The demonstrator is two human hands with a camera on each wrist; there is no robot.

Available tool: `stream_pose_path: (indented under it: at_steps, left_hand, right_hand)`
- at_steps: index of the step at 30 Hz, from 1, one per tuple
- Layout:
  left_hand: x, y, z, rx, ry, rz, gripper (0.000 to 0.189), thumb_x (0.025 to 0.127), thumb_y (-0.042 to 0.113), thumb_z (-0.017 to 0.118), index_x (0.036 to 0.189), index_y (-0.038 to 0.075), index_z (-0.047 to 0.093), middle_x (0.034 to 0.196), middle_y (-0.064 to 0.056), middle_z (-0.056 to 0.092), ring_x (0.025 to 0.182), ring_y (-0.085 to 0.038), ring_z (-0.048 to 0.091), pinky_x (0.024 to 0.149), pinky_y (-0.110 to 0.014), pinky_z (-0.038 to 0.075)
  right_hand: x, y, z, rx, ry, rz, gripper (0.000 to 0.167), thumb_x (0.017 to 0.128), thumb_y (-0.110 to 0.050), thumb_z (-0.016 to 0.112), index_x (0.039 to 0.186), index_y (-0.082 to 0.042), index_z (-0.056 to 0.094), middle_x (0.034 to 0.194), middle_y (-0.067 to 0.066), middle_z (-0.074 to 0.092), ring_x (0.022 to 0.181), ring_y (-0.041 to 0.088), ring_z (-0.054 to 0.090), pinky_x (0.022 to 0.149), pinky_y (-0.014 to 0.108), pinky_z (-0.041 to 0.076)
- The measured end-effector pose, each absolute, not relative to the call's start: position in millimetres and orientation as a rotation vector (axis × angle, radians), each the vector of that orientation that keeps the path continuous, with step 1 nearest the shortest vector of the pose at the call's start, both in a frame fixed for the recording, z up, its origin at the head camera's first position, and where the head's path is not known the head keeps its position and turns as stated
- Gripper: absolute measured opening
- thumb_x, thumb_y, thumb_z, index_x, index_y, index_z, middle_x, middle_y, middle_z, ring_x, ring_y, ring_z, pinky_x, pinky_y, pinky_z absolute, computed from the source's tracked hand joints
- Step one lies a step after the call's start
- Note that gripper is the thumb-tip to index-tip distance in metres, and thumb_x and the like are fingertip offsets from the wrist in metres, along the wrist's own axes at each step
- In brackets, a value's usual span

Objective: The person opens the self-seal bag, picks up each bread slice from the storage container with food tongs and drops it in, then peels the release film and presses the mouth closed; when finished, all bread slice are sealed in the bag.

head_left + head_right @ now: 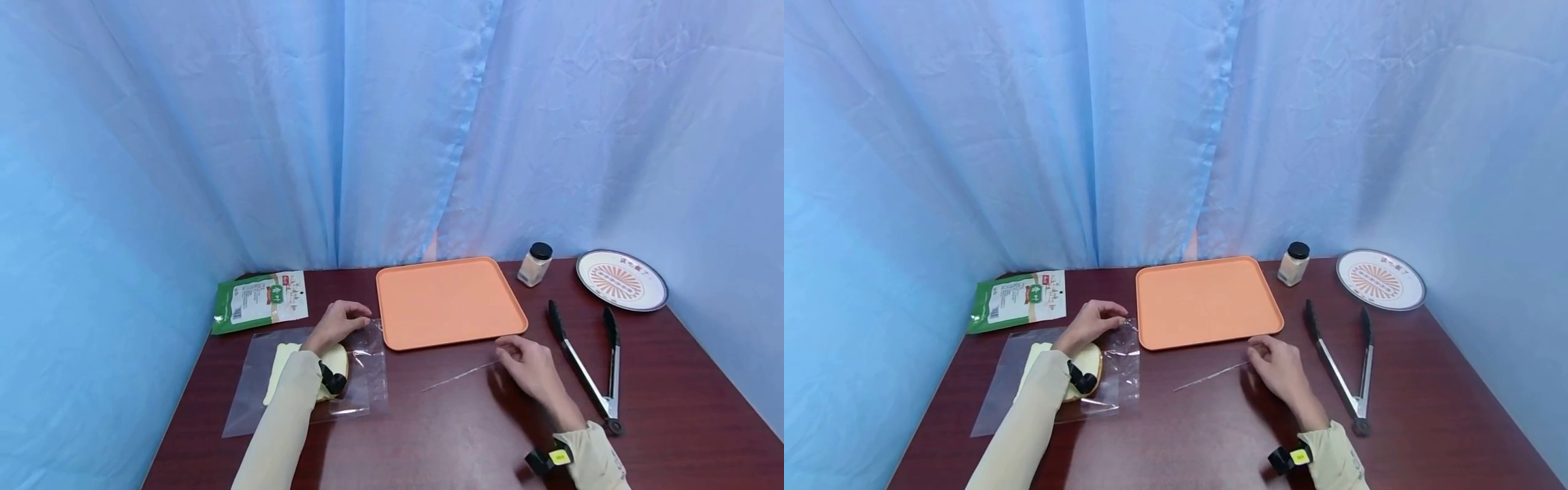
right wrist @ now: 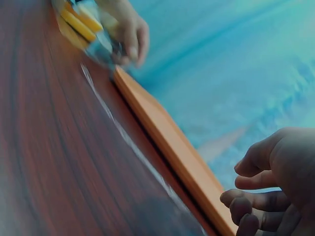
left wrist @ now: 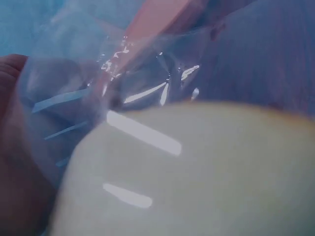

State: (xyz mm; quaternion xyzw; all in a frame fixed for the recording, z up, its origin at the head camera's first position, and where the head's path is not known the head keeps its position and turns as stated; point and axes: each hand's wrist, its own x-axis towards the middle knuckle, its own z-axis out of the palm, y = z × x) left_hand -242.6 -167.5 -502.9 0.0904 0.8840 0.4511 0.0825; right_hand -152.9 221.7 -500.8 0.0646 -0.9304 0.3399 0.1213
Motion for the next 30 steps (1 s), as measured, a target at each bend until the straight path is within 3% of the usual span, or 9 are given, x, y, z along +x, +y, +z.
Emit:
stream_pose_path:
  at_steps: [9,19,24,30]
  left_hand:
    - [-241,-171,-488,0.301,2.688,1.331,0.022,0.093,0.014,0.069,0.112,0.005,0.075,0.116,-0.011,0.074,0.096,-0.019,0.064,0.078,-0.027,0.053]
    - [-241,-185,-473,0.302,2.708,1.263,0.025,0.096,0.015,0.066,0.117,0.003,0.073,0.12,-0.013,0.072,0.107,-0.025,0.065,0.093,-0.04,0.056]
    - [-235,-192,-468,0.37,2.744,1.178,0.026,0.097,0.015,0.064,0.118,0.002,0.072,0.119,-0.014,0.073,0.112,-0.028,0.066,0.097,-0.046,0.055]
    - [-213,-201,-460,0.568,2.834,1.028,0.028,0.098,0.013,0.063,0.121,-0.001,0.069,0.124,-0.018,0.07,0.122,-0.036,0.063,0.104,-0.053,0.05]
  right_hand:
    - [-136,163,-491,0.614,-2.576,1.026,0.015,0.08,0.0,0.075,0.094,-0.005,0.075,0.074,-0.005,0.068,0.066,-0.008,0.053,0.058,0.016,0.048]
    - [-118,103,-496,0.995,-2.473,1.01,0.018,0.078,-0.002,0.075,0.095,-0.007,0.074,0.082,-0.004,0.067,0.068,-0.002,0.058,0.061,0.01,0.048]
    - [-103,80,-495,1.096,-2.473,0.815,0.023,0.08,-0.014,0.078,0.103,-0.012,0.074,0.102,0.001,0.07,0.09,0.01,0.067,0.08,0.024,0.058]
    - [-86,60,-497,1.268,-2.38,0.518,0.039,0.08,-0.027,0.08,0.116,-0.014,0.071,0.121,0.005,0.066,0.112,0.017,0.064,0.094,0.033,0.056]
